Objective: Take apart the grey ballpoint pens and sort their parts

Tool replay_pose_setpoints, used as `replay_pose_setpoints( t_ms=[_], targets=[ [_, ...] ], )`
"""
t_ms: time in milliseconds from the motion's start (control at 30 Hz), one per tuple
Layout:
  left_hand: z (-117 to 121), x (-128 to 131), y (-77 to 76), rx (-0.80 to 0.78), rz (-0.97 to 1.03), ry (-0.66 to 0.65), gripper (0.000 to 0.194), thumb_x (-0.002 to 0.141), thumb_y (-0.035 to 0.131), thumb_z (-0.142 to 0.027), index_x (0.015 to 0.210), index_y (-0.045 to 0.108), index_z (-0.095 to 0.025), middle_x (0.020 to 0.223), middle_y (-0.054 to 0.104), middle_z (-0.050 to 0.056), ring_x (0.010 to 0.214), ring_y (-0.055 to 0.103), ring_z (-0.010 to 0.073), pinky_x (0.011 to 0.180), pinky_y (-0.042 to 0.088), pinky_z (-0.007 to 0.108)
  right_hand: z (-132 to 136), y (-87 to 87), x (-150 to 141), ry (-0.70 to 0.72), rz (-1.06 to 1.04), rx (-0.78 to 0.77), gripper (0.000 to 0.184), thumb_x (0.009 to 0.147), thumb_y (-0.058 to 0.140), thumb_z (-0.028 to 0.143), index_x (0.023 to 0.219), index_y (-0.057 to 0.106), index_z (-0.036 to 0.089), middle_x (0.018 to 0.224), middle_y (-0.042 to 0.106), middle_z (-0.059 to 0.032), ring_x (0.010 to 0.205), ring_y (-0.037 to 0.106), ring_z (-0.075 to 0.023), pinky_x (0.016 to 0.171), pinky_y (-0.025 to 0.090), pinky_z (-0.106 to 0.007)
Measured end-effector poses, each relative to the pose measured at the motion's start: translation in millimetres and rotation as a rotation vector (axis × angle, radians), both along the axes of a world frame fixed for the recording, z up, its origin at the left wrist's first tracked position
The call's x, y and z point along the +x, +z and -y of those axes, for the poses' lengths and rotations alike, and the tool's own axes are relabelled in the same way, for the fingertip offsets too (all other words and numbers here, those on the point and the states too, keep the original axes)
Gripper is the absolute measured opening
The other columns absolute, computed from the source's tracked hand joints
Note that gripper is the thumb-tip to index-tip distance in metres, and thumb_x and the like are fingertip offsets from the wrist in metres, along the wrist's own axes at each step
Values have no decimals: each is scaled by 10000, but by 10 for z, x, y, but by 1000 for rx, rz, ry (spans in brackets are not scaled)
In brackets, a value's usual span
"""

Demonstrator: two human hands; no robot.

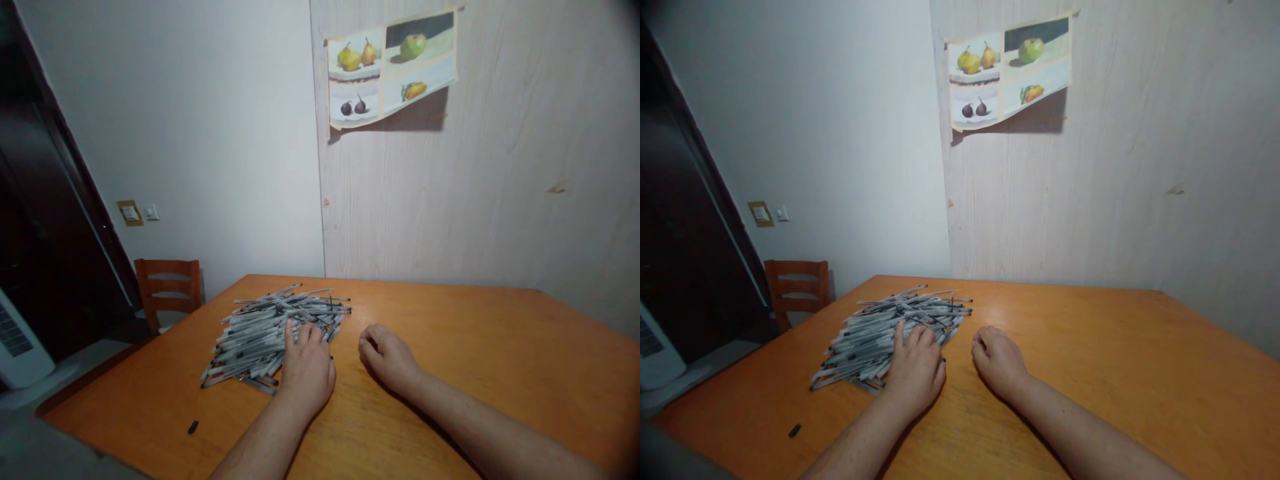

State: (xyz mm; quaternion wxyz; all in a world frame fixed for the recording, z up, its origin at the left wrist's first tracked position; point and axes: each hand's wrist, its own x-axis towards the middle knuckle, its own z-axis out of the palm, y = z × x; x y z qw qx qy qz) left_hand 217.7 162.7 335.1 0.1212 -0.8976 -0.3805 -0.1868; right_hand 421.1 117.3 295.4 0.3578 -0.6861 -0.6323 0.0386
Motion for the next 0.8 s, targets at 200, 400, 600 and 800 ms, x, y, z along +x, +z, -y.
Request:
replay_pose_setpoints(
  t_ms=[200, 400, 600, 800],
  targets=[
    [70, 42, -33, -4, -9, -35, 262, 838, 538, -204, 947, 776, -182, 1068, 670, 169, 1217, 486, 359, 1199, 25, 632, 397, 34, 100, 16, -66, 6, 180, 915, 471, 260, 817, 612, 204, 832, 648, -49, 789, 569, -191, 722, 398, -308],
    [218, 142, 34, -132, 124, -90, 199, 877, 525, -256, 888, 711, -184, 1007, 675, 139, 1091, 551, 314, 1172, 148, 603, 724, 44, 230, 23, -221, 60, 195, 908, 479, 304, 788, 600, 208, 781, 628, -30, 751, 569, -190, 694, 406, -308],
    [253, 572, 102, -780, 609, -185, 350, 914, 496, -464, 705, 604, -204, 688, 623, 35, 671, 541, 191, 720, 430, 324, 865, 75, 209, 10, -619, 45, 321, 906, 530, 476, 720, 552, 216, 667, 560, -3, 664, 521, -168, 617, 388, -286],
    [306, 1094, 116, -1292, 1179, -231, 456, 806, 633, -639, 791, 580, -187, 753, 708, 76, 682, 596, 182, 736, 420, 318, 970, 151, 127, 100, -979, -99, 407, 927, 495, 574, 860, 615, 191, 802, 652, -36, 681, 575, -145, 529, 350, -239]
  ],
)
